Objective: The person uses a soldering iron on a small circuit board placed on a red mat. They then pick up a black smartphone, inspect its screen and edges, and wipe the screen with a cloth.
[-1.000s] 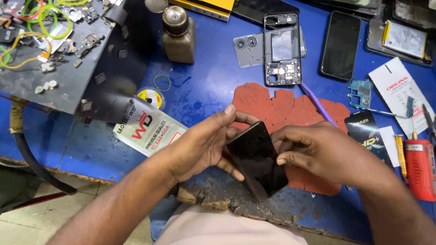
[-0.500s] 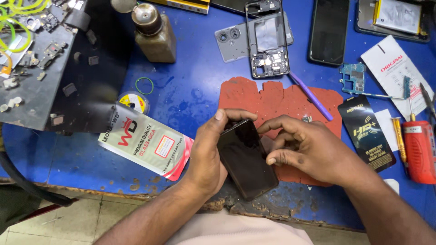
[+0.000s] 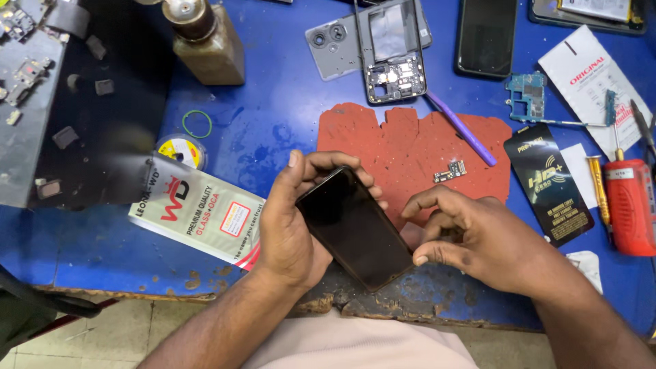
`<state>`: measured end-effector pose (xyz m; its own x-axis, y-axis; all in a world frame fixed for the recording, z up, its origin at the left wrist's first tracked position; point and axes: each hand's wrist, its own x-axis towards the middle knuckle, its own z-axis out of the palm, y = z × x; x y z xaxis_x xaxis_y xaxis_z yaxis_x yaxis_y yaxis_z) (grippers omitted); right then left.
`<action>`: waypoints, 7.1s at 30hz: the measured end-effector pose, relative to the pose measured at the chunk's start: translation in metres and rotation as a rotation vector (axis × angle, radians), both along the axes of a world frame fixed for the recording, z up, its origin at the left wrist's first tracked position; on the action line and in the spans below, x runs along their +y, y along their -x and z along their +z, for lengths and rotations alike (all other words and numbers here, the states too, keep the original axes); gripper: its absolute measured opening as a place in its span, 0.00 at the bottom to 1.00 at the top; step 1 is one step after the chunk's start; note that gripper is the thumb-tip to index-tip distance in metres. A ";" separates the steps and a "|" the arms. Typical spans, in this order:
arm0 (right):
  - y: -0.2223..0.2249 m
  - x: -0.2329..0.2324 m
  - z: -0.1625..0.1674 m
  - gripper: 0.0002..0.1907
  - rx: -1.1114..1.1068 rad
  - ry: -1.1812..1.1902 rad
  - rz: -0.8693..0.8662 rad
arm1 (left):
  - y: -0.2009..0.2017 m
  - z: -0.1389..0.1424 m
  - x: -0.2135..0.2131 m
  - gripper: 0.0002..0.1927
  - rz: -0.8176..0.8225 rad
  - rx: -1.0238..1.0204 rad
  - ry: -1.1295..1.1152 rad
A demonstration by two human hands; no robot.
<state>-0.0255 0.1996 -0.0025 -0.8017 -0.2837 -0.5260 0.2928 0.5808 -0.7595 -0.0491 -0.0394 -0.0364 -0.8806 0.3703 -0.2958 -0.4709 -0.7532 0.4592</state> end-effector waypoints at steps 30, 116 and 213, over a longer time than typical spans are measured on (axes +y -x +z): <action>-0.042 -0.023 0.009 0.08 0.703 0.076 -0.298 | -0.015 -0.001 -0.007 0.32 0.099 0.171 -0.159; -0.013 -0.010 0.012 0.28 0.103 -0.143 0.076 | -0.009 0.002 -0.014 0.32 -0.031 0.244 0.026; -0.078 0.020 -0.046 0.09 -0.336 0.229 -0.379 | -0.013 0.000 0.015 0.37 0.160 0.112 -0.227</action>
